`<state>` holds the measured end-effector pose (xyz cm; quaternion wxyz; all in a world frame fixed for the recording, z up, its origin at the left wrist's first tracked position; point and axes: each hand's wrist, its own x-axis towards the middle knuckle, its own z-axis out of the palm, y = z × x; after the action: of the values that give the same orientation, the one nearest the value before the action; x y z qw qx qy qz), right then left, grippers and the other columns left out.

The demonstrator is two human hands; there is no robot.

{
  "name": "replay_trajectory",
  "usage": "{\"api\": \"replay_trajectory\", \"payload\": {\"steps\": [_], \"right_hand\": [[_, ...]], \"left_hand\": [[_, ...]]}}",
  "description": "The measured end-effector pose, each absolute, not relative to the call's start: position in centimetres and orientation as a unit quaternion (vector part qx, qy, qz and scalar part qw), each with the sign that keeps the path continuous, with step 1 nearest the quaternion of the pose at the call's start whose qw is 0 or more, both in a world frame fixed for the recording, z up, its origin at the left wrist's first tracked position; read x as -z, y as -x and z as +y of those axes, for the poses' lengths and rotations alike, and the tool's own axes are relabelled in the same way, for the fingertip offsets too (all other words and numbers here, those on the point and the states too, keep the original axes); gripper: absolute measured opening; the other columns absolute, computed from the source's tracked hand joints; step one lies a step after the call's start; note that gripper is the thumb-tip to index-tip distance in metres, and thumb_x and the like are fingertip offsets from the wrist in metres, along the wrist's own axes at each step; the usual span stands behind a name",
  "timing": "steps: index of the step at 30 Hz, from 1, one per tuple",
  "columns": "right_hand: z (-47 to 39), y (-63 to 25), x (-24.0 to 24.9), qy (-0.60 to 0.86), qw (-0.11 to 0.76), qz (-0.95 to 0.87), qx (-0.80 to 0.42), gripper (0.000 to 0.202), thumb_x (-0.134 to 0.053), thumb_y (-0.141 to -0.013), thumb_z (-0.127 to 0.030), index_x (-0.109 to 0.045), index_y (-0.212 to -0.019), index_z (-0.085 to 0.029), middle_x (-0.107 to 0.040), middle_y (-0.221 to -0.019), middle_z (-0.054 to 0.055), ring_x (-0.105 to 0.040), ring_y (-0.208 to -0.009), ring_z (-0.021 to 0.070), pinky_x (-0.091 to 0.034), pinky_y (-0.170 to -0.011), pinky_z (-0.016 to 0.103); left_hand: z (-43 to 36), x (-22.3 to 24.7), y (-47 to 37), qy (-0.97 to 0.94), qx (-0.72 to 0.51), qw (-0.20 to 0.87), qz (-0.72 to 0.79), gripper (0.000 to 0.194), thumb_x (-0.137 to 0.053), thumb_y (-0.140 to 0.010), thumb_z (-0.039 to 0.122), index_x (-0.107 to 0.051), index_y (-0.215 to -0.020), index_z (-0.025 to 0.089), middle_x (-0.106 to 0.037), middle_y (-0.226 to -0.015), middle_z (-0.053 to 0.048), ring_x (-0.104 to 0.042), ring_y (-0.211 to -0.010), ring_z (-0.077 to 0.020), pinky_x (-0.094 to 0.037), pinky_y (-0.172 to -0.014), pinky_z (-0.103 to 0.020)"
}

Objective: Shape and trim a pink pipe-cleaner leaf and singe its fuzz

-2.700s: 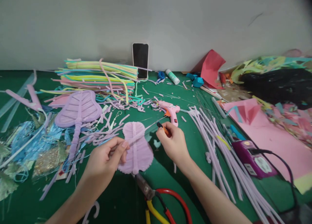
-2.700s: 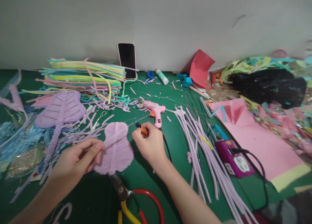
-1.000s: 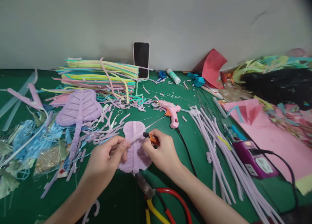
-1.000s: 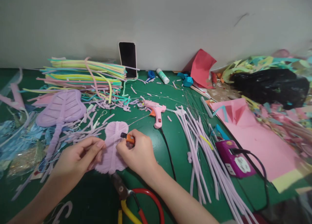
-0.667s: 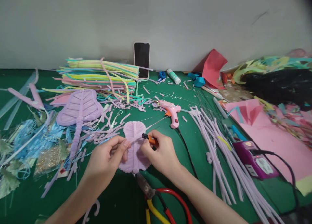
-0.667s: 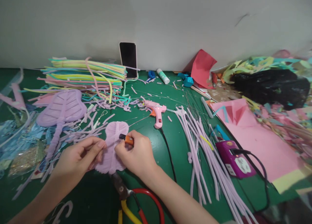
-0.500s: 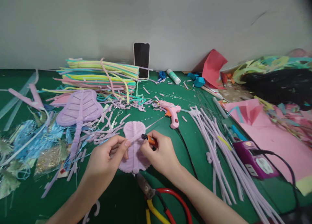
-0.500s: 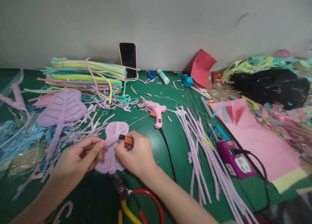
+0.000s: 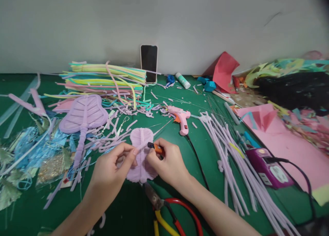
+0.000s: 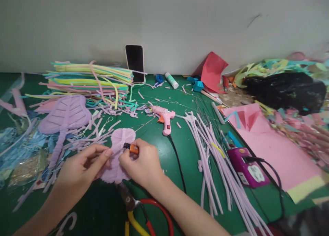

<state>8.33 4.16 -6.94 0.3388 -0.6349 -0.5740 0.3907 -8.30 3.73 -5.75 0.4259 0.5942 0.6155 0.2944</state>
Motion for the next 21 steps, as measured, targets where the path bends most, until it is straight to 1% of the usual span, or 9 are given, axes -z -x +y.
{"api": "replay_trajectory", "payload": {"steps": [3,5,7,10,14,17,19,21], "right_hand": [[4.1,-8.8,6.7,0.624,0.326,-0.594,-0.39,0.02,-0.056,-0.077,-0.036,-0.046,-0.067,-0.021,-0.045,-0.058,-0.006,-0.04,-0.054,0.0111,-0.03,-0.053,0.025],[4.2,-9.4,6.5,0.618,0.316,-0.613,-0.379,0.028,-0.062,-0.076,-0.043,-0.046,-0.073,-0.021,-0.047,-0.064,-0.005,-0.041,-0.058,0.0117,-0.031,-0.054,0.025],[4.2,-9.9,6.5,0.622,0.308,-0.622,-0.363,0.033,-0.065,-0.075,-0.047,-0.045,-0.078,-0.021,-0.047,-0.068,-0.005,-0.041,-0.06,0.012,-0.032,-0.055,0.025],[4.3,-10.3,6.9,0.64,0.313,-0.611,-0.345,0.024,-0.061,-0.08,-0.041,-0.047,-0.081,-0.021,-0.046,-0.067,-0.005,-0.041,-0.059,0.0121,-0.032,-0.055,0.025],[4.6,-10.3,7.6,0.645,0.34,-0.581,-0.363,0.015,-0.056,-0.083,-0.034,-0.052,-0.084,-0.02,-0.04,-0.061,-0.007,-0.038,-0.055,0.0117,-0.03,-0.052,0.024],[4.8,-10.3,7.8,0.643,0.366,-0.538,-0.405,0.017,-0.06,-0.081,-0.035,-0.058,-0.085,-0.018,-0.037,-0.058,-0.008,-0.035,-0.053,0.011,-0.027,-0.051,0.024],[4.8,-10.3,7.6,0.615,0.388,-0.489,-0.481,0.024,-0.064,-0.079,-0.04,-0.062,-0.085,-0.017,-0.035,-0.056,-0.009,-0.033,-0.051,0.0098,-0.026,-0.049,0.024],[4.6,-10.1,7.2,0.552,0.404,-0.436,-0.585,0.033,-0.069,-0.077,-0.047,-0.067,-0.087,-0.015,-0.034,-0.054,-0.009,-0.028,-0.048,0.0079,-0.024,-0.047,0.023]], "left_hand": [[3.9,5.7,8.5,-0.571,-0.305,0.452,0.614,0.029,-0.057,-0.088,0.048,-0.061,-0.078,0.021,-0.06,-0.057,0.004,-0.045,-0.043,-0.0086,-0.034,-0.041,-0.02],[4.0,5.6,8.6,-0.544,-0.319,0.491,0.602,0.032,-0.058,-0.088,0.05,-0.06,-0.077,0.02,-0.059,-0.058,0.004,-0.043,-0.041,-0.0069,-0.034,-0.041,-0.019],[4.1,5.3,8.6,-0.5,-0.338,0.542,0.585,0.032,-0.059,-0.088,0.049,-0.059,-0.076,0.019,-0.058,-0.058,0.005,-0.04,-0.04,-0.0047,-0.033,-0.041,-0.017],[4.0,4.6,8.3,-0.415,-0.351,0.628,0.557,0.033,-0.063,-0.086,0.048,-0.059,-0.074,0.017,-0.053,-0.053,0.007,-0.033,-0.037,-0.0019,-0.026,-0.04,-0.015],[3.6,3.9,8.1,-0.319,-0.327,0.721,0.521,0.044,-0.068,-0.079,0.058,-0.057,-0.07,0.017,-0.047,-0.047,0.008,-0.025,-0.035,-0.0011,-0.016,-0.035,-0.015],[3.4,3.7,8.1,-0.272,-0.322,0.762,0.491,0.045,-0.071,-0.076,0.058,-0.057,-0.069,0.017,-0.046,-0.046,0.008,-0.022,-0.033,0.0,-0.013,-0.034,-0.015],[3.3,3.7,8.0,-0.243,-0.33,0.779,0.475,0.041,-0.073,-0.077,0.053,-0.058,-0.069,0.016,-0.045,-0.045,0.008,-0.02,-0.033,0.0006,-0.013,-0.034,-0.014],[3.3,3.8,7.8,-0.214,-0.337,0.794,0.459,0.036,-0.074,-0.079,0.047,-0.058,-0.07,0.016,-0.044,-0.045,0.009,-0.019,-0.033,0.0009,-0.013,-0.034,-0.013]]}}
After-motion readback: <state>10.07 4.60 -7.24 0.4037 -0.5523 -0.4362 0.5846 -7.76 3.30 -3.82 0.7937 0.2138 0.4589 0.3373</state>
